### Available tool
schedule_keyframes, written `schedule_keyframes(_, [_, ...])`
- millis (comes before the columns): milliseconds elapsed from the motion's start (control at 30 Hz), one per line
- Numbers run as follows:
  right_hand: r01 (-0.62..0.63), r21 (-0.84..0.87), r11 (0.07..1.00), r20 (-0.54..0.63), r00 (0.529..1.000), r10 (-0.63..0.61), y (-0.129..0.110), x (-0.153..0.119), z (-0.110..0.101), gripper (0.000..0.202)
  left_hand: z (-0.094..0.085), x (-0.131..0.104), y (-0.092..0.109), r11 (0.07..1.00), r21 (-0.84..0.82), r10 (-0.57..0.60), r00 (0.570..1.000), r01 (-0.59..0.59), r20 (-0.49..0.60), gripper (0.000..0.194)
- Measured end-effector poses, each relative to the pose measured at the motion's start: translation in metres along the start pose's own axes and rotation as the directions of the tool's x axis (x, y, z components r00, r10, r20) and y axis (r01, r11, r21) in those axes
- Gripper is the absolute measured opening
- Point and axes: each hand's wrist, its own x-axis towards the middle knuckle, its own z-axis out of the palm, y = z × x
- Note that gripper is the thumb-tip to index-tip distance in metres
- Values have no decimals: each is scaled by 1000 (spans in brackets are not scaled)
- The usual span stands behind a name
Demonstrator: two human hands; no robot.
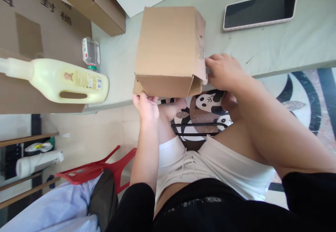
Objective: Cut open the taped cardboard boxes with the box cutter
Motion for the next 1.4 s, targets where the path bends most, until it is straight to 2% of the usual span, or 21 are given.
schedule_keyframes(100, [-9, 66, 998, -34, 999, 11, 0, 3, 2, 45, 3, -10, -3, 996, -74, -52, 998, 49, -38, 54])
schedule_keyframes(167, [-7, 152, 988, -64, 998, 17, -3, 4, 0, 47, 3, -12, -4, 998, -38, -51, 998, 50, -29, 63])
schedule_keyframes(300, [78, 369, 926, -162, 987, -19, -10, 2, -5, 43, -5, -10, -9, 999, 39, -1, 1000, 2, -27, 49])
schedule_keyframes(400, [161, 470, 868, -218, 974, -63, -13, 0, -8, 44, -11, -8, -14, 998, 57, 22, 1000, -22, -3, 42])
schedule_keyframes(467, [201, 524, 827, -282, 958, -53, -13, -3, -11, 49, -14, -7, -17, 998, 65, 19, 1000, -20, 21, 40])
schedule_keyframes(567, [208, 623, 754, -300, 954, -16, -15, -9, -17, 47, -18, -7, -19, 996, 84, 33, 999, -36, 43, 40])
schedule_keyframes(633, [247, 699, 671, -285, 957, -56, -17, -14, -20, 59, -21, -8, -19, 982, 156, 93, 992, -105, 84, 36])
schedule_keyframes(700, [310, 748, 586, -277, 949, -149, -17, -17, -21, 82, -26, -9, -19, 950, 261, 134, 978, -173, 160, 31])
schedule_keyframes(800, [308, 788, 533, -235, 951, -201, -15, -17, -19, 101, -32, -11, -18, 940, 302, 83, 966, -157, 244, 37])
schedule_keyframes(900, [254, 781, 571, -182, 966, -182, -12, -14, -14, 90, -32, -11, -16, 960, 239, 75, 955, -147, 285, 49])
schedule_keyframes(1033, [222, 729, 648, -93, 969, -228, -15, -13, -9, 75, -25, -8, -14, 972, 127, 153, 943, -198, 294, 65])
schedule_keyframes(1100, [210, 702, 680, -100, 975, -197, -18, -16, -6, 72, -21, -6, -12, 967, 86, 202, 927, -240, 316, 68])
schedule_keyframes(1167, [205, 666, 718, -132, 979, -156, -21, -18, -3, 58, -19, -4, -9, 944, 103, 259, 898, -314, 356, 69])
schedule_keyframes(1267, [217, 629, 746, -147, 976, -160, -20, -19, 1, 38, -18, 0, -2, 879, 161, 354, 840, -449, 412, 72])
schedule_keyframes(1333, [215, 613, 760, -163, 976, -144, -18, -18, 3, 38, -18, 4, 3, 834, 179, 403, 798, -521, 448, 73])
schedule_keyframes(1400, [188, 605, 774, -170, 980, -105, -16, -16, 4, 43, -19, 7, 7, 802, 220, 413, 782, -555, 468, 72])
